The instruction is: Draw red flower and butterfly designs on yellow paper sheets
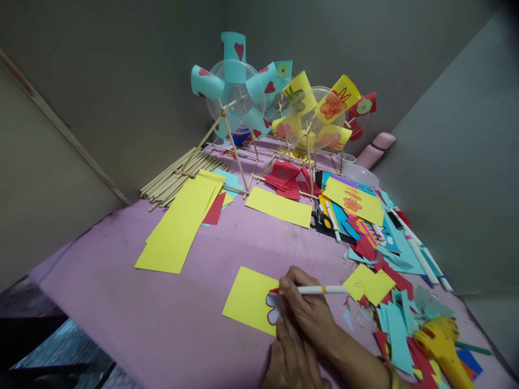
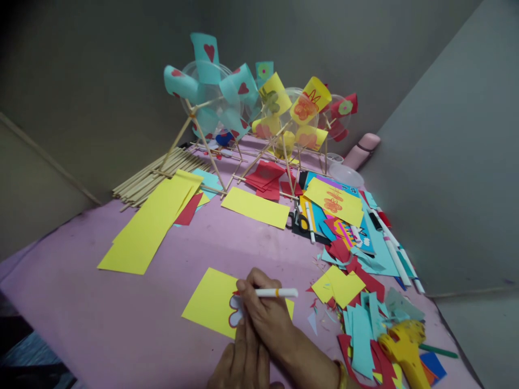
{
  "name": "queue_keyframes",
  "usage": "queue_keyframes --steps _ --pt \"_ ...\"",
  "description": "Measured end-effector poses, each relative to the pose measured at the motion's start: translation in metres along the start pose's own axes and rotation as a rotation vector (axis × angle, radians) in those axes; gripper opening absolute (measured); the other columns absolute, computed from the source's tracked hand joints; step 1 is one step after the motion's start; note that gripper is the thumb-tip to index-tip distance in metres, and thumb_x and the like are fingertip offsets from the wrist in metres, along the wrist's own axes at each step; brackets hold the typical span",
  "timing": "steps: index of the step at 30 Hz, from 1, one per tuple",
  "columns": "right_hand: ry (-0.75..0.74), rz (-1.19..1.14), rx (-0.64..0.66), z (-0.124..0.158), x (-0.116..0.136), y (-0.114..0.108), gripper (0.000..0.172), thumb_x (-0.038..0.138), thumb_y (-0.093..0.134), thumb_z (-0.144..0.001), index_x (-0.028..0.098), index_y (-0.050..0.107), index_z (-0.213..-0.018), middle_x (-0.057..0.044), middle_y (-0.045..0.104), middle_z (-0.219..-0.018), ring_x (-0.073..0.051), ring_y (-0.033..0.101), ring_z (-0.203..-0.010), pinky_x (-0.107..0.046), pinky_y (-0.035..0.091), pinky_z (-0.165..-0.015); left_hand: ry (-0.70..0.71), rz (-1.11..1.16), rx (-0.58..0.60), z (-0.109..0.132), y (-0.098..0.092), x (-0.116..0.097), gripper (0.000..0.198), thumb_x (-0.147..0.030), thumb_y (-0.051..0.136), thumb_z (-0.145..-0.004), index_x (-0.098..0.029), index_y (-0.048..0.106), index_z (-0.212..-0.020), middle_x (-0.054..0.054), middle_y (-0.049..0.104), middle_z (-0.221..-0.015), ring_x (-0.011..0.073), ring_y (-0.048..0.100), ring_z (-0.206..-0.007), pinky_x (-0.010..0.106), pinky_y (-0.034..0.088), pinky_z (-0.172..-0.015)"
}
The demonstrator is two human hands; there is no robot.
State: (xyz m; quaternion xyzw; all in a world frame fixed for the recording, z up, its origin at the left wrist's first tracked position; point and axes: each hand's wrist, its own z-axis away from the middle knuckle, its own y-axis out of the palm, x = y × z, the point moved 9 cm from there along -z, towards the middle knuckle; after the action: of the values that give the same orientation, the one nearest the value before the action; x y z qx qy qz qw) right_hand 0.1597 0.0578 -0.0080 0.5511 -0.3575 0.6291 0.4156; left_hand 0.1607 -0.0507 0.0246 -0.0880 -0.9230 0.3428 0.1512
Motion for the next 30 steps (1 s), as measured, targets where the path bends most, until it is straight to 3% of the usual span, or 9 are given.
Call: queue_keyframes --steps 3,7,10,14,17,21,26,30 --pt "-0.131 0.097 -0.062 0.005 0.009 -0.016 0.034 0.050 0.053 -0.090 0.021 0.053 -0.072 0.003 0.057 -0.059 -0.011 0.054 -0.049 -0.019 0.045 -0.044 -0.010 -0.014 -0.007 -0.001 0.000 0.001 0.051 -0.020 0.020 -0.097 -0.013 0.065 -0.075 0.011 0.074 -0.075 0.0225 0.070 -0.071 0.031 0.041 -0.062" --pt "-0.304 0.332 -0.021 0.018 0.017 -0.028 0.028 0.040 0.047 -0.095 0.021 0.062 -0.083 -0.003 0.065 -0.075 -0.015 0.062 -0.063 -0.022 0.048 -0.055 -0.017 -0.019 -0.012 0.000 -0.001 0.002 0.048 -0.019 0.021 -0.095 -0.011 0.066 -0.080 0.012 0.073 -0.075 0.0232 0.071 -0.071 0.032 0.043 -0.062" --pt "-0.453 0.484 0.033 0.029 0.028 -0.025 0.029 0.039 0.043 -0.098 0.021 0.064 -0.089 -0.005 0.068 -0.080 -0.017 0.063 -0.072 -0.025 0.049 -0.064 -0.010 -0.013 -0.007 -0.001 -0.001 0.002 0.047 -0.017 0.021 -0.095 -0.012 0.065 -0.079 0.011 0.073 -0.074 0.0233 0.071 -0.070 0.032 0.043 -0.062" --pt "-0.619 0.650 0.069 0.037 0.041 -0.015 0.044 0.050 0.036 -0.097 0.020 0.065 -0.083 -0.006 0.067 -0.071 -0.019 0.059 -0.067 -0.029 0.047 -0.060 -0.013 0.007 0.019 -0.003 -0.002 0.003 0.046 -0.017 0.022 -0.095 -0.012 0.064 -0.076 0.012 0.073 -0.072 0.0238 0.070 -0.069 0.032 0.044 -0.061" --pt "-0.733 0.756 0.066 0.040 0.047 -0.009 0.036 0.044 0.040 -0.098 0.019 0.063 -0.085 -0.005 0.068 -0.068 -0.019 0.056 -0.065 -0.030 0.044 -0.059 -0.019 0.034 0.049 -0.004 -0.001 0.006 0.042 -0.017 0.026 -0.095 -0.010 0.064 -0.079 0.012 0.073 -0.072 0.0233 0.070 -0.069 0.031 0.045 -0.062" --pt "-0.790 0.814 0.048 0.041 0.050 -0.007 0.033 0.041 0.039 -0.099 0.019 0.060 -0.085 -0.004 0.069 -0.069 -0.018 0.055 -0.063 -0.030 0.042 -0.060 -0.042 0.077 0.092 -0.003 0.002 0.013 0.036 -0.017 0.032 -0.094 -0.009 0.065 -0.085 0.011 0.073 -0.077 0.0213 0.069 -0.072 0.028 0.046 -0.062" --pt "-0.756 0.861 0.078 0.040 0.042 -0.007 0.028 0.036 0.040 -0.100 0.020 0.059 -0.086 -0.004 0.070 -0.075 -0.019 0.057 -0.067 -0.032 0.041 -0.065 -0.065 0.112 0.130 -0.001 0.006 0.018 0.030 -0.017 0.039 -0.091 -0.010 0.067 -0.084 0.012 0.072 -0.080 0.0226 0.068 -0.080 0.027 0.047 -0.060" --pt "-0.756 0.868 0.078 0.040 0.037 -0.007 0.024 0.035 0.043 -0.099 0.020 0.059 -0.090 -0.004 0.070 -0.074 -0.019 0.056 -0.067 -0.033 0.039 -0.066 -0.064 0.120 0.169 -0.002 0.007 0.018 0.024 -0.026 0.050 -0.088 -0.011 0.068 -0.089 0.010 0.073 -0.084 0.0238 0.067 -0.084 0.032 0.050 -0.076"
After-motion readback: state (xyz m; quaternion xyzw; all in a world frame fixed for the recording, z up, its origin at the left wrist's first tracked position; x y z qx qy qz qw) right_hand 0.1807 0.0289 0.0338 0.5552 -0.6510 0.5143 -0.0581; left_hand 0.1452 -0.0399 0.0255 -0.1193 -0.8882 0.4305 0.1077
